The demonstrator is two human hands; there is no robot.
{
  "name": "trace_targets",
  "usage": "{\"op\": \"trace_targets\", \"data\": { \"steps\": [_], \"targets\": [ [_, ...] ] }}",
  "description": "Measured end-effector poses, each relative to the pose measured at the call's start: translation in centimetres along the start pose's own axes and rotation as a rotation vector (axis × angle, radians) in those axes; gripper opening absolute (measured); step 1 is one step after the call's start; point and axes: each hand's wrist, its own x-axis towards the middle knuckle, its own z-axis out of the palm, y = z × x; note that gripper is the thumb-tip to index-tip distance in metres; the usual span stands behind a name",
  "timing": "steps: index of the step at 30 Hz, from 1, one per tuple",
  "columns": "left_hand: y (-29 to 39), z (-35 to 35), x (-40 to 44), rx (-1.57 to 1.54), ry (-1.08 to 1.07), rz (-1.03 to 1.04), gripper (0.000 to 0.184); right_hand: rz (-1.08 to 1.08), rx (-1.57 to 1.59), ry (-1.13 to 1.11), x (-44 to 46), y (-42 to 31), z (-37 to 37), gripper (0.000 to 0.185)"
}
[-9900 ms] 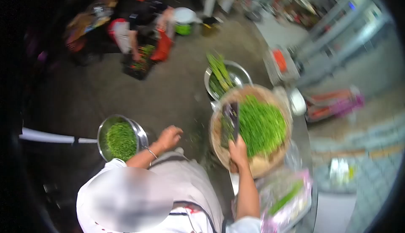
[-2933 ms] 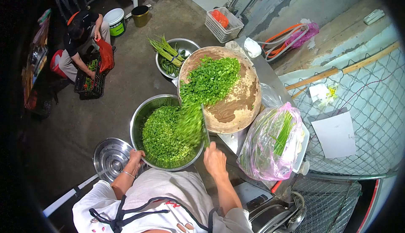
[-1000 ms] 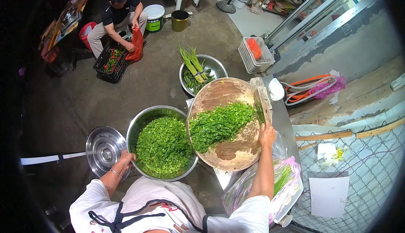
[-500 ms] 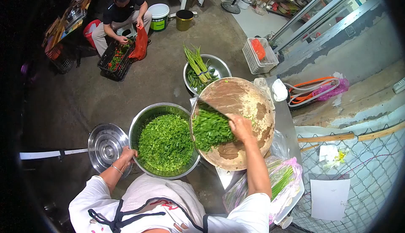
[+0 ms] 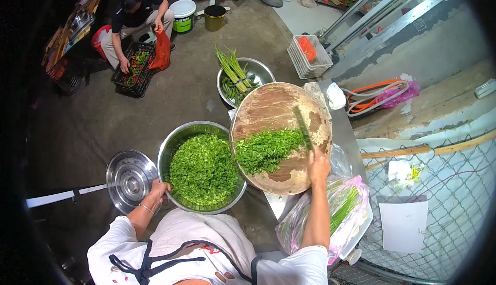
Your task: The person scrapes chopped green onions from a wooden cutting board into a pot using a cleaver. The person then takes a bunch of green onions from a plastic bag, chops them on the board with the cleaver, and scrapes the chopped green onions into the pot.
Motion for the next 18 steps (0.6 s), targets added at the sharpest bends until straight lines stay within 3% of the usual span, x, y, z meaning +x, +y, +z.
{"op": "trace_targets", "data": {
  "steps": [2, 5, 11, 14, 18],
  "targets": [
    [0.0, 0.2, -0.6, -0.008, 0.004, 0.008, 0.036, 0.175, -0.221, -0.067, 0.1, 3.0, 0.8, 0.029],
    [0.3, 0.3, -0.7, -0.024, 0.006, 0.007, 0.038, 0.156, -0.181, -0.074, -1.8, 2.8, 2.4, 0.031],
    [-1.3, 0.1, 0.4, -0.03, -0.002, -0.011, 0.049, 0.097, -0.092, -0.179, -9.8, -6.5, 3.6, 0.031],
    [0.7, 0.6, -2.2, -0.014, 0.03, 0.033, 0.034, 0.12, -0.047, -0.233, -13.4, -11.8, 2.3, 0.031],
    [0.1, 0.4, -1.1, 0.027, 0.045, 0.027, 0.034, 0.125, 0.124, -0.363, -18.0, -15.7, 1.6, 0.028]
  ]
}}
